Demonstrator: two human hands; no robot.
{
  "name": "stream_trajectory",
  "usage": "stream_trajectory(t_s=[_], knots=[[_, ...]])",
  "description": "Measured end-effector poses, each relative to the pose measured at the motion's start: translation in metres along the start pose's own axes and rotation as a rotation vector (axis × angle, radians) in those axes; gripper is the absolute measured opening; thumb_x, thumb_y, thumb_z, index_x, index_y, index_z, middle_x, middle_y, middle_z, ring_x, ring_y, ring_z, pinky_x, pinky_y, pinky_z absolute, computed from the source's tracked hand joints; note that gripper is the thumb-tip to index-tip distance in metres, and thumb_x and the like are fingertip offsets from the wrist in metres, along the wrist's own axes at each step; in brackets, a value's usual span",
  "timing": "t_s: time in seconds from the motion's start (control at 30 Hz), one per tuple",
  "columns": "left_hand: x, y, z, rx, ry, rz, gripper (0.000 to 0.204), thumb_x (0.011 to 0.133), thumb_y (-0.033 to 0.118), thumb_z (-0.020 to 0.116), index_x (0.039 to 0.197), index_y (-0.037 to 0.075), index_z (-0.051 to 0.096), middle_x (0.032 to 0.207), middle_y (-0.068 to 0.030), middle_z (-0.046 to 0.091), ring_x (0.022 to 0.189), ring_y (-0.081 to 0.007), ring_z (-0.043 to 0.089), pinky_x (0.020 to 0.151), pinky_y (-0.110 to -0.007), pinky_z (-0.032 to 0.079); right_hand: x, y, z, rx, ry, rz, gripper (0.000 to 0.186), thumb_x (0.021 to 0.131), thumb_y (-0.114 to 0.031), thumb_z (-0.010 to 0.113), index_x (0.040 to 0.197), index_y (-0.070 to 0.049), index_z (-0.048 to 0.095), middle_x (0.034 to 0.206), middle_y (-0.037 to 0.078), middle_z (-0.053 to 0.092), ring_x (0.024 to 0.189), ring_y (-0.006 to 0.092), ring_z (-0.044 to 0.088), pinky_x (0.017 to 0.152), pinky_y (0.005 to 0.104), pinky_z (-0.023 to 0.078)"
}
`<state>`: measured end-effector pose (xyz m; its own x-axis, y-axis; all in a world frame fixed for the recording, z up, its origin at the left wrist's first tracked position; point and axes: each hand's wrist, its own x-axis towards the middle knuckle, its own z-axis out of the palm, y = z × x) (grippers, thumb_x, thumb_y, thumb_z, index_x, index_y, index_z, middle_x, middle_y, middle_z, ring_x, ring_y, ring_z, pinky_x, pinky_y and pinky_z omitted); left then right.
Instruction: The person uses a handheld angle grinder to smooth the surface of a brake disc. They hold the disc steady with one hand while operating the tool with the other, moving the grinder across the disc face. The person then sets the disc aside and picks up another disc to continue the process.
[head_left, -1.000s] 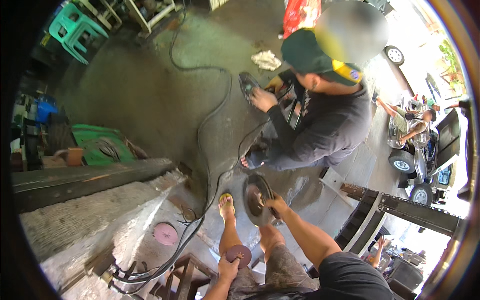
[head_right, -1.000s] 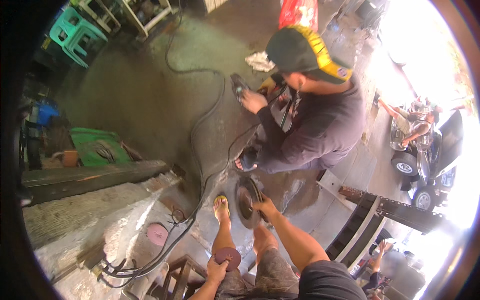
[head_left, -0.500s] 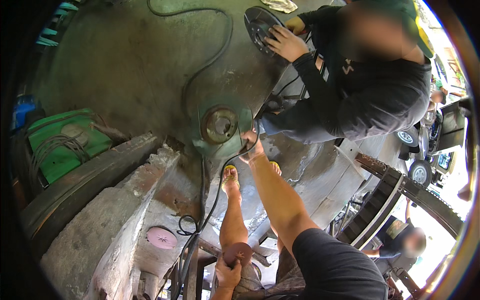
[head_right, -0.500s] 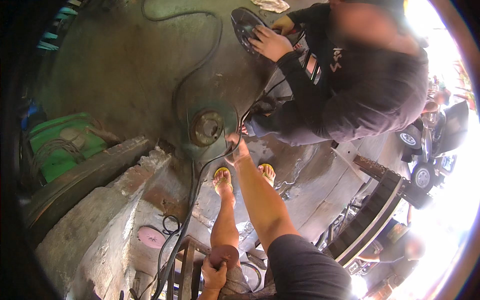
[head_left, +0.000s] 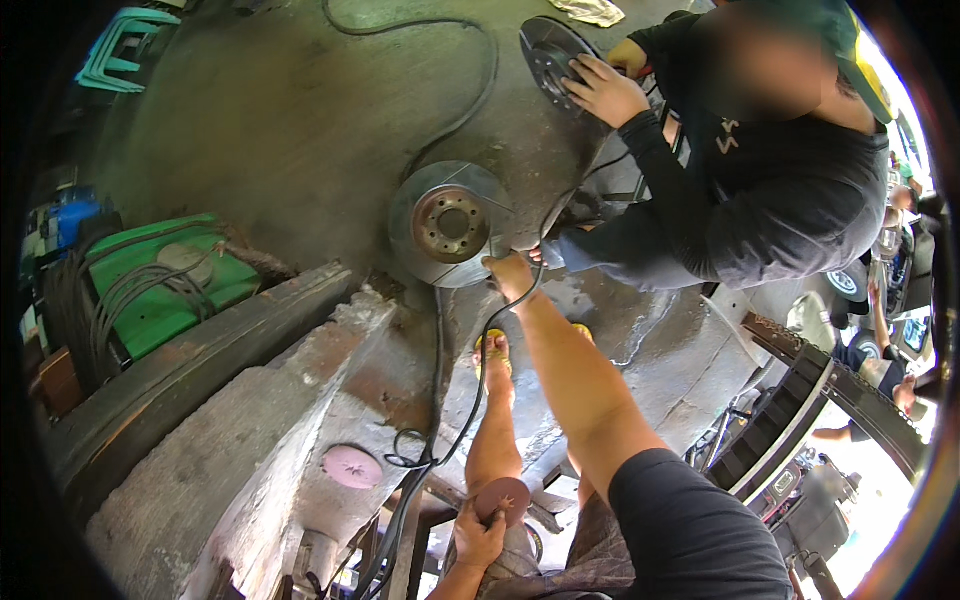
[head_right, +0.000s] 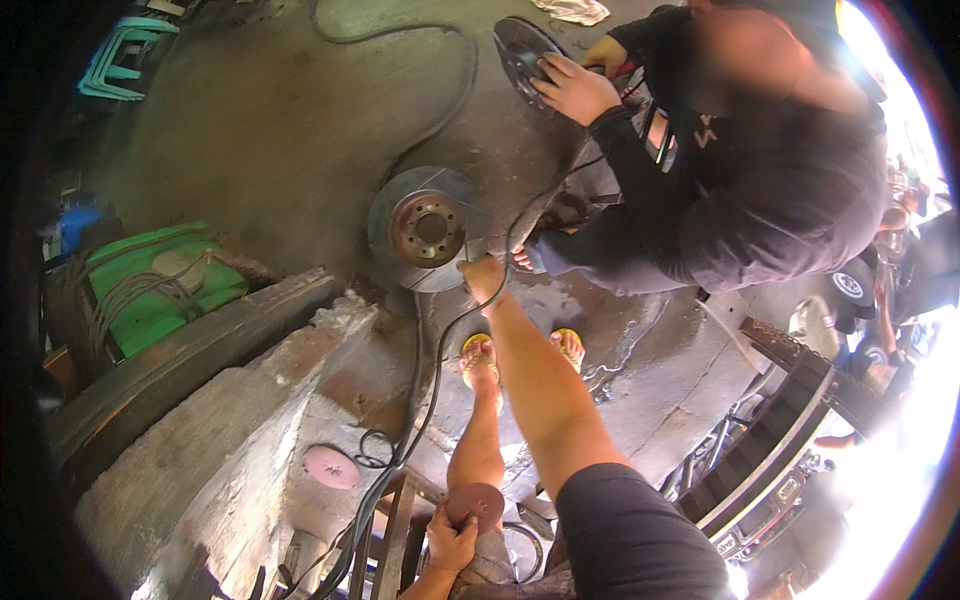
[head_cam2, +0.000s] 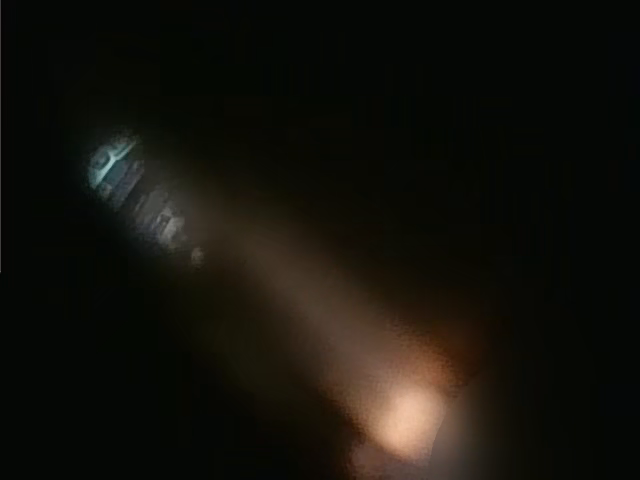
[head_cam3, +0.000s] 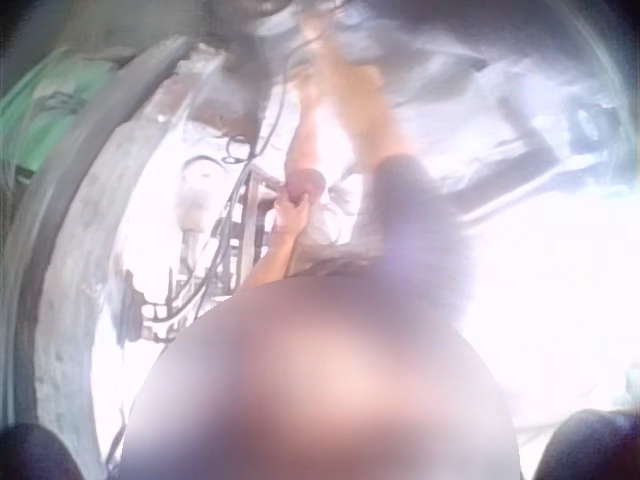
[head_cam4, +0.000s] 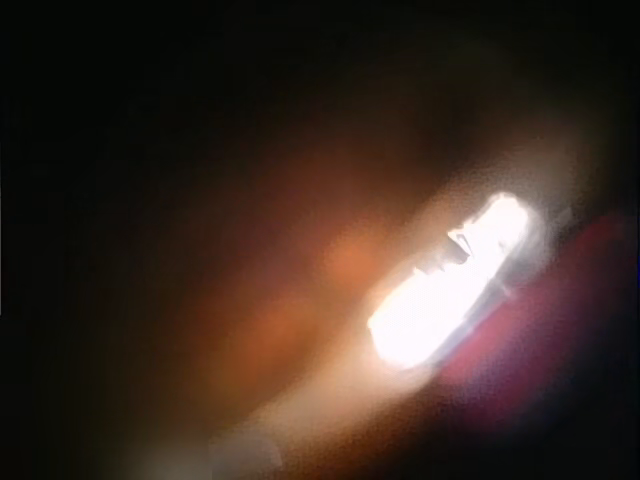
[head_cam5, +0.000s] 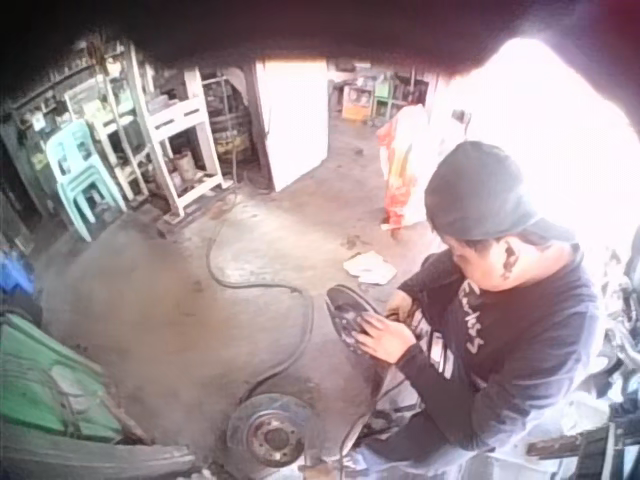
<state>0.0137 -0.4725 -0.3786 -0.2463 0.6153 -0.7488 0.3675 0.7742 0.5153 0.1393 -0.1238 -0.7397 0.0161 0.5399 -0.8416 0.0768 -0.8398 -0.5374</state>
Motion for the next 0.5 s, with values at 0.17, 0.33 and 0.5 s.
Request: stream_trajectory(t_s=[0.17, 0.33, 0.5], knots=[[-0.002, 0.006, 0.005, -0.132, -0.038, 0.091, 0.026, 0.094, 0.015, 0.078, 0.115, 0.001, 0.073, 0.106, -0.0205, 0.078, 0.099, -0.0382, 0.077, 0.086, -0.043, 0.059, -0.112, 0.028, -0.026, -0.429, -0.257, -0.195, 0.067, 0.091, -0.045, 0.076, 0.136, 0.002, 0.065, 0.107, 0.015, 0.077, 0.094, 0.0264, 0.070, 0.083, 0.0433, 0.055], [-0.003, 0.000, 0.013, -0.127, -0.011, 0.054, 0.031, 0.092, 0.017, 0.080, 0.117, 0.000, 0.072, 0.105, -0.0237, 0.077, 0.101, -0.0413, 0.076, 0.086, -0.045, 0.059, -0.261, 0.070, -0.070, -0.442, -1.258, 0.363, 0.082, 0.094, -0.038, 0.083, 0.162, -0.007, 0.048, 0.144, 0.012, 0.066, 0.134, 0.0203, 0.060, 0.113, 0.0349, 0.048], [-0.010, -0.008, 0.023, -0.041, 0.031, 0.021, 0.052, 0.089, 0.020, 0.084, 0.131, -0.002, 0.063, 0.108, -0.0253, 0.077, 0.104, -0.0404, 0.076, 0.089, -0.045, 0.059, -0.312, 0.079, -0.070, -0.820, -1.220, 0.075, 0.049, 0.095, -0.029, 0.080, 0.131, 0.001, 0.068, 0.111, 0.006, 0.076, 0.105, 0.0190, 0.068, 0.095, 0.0375, 0.053]])
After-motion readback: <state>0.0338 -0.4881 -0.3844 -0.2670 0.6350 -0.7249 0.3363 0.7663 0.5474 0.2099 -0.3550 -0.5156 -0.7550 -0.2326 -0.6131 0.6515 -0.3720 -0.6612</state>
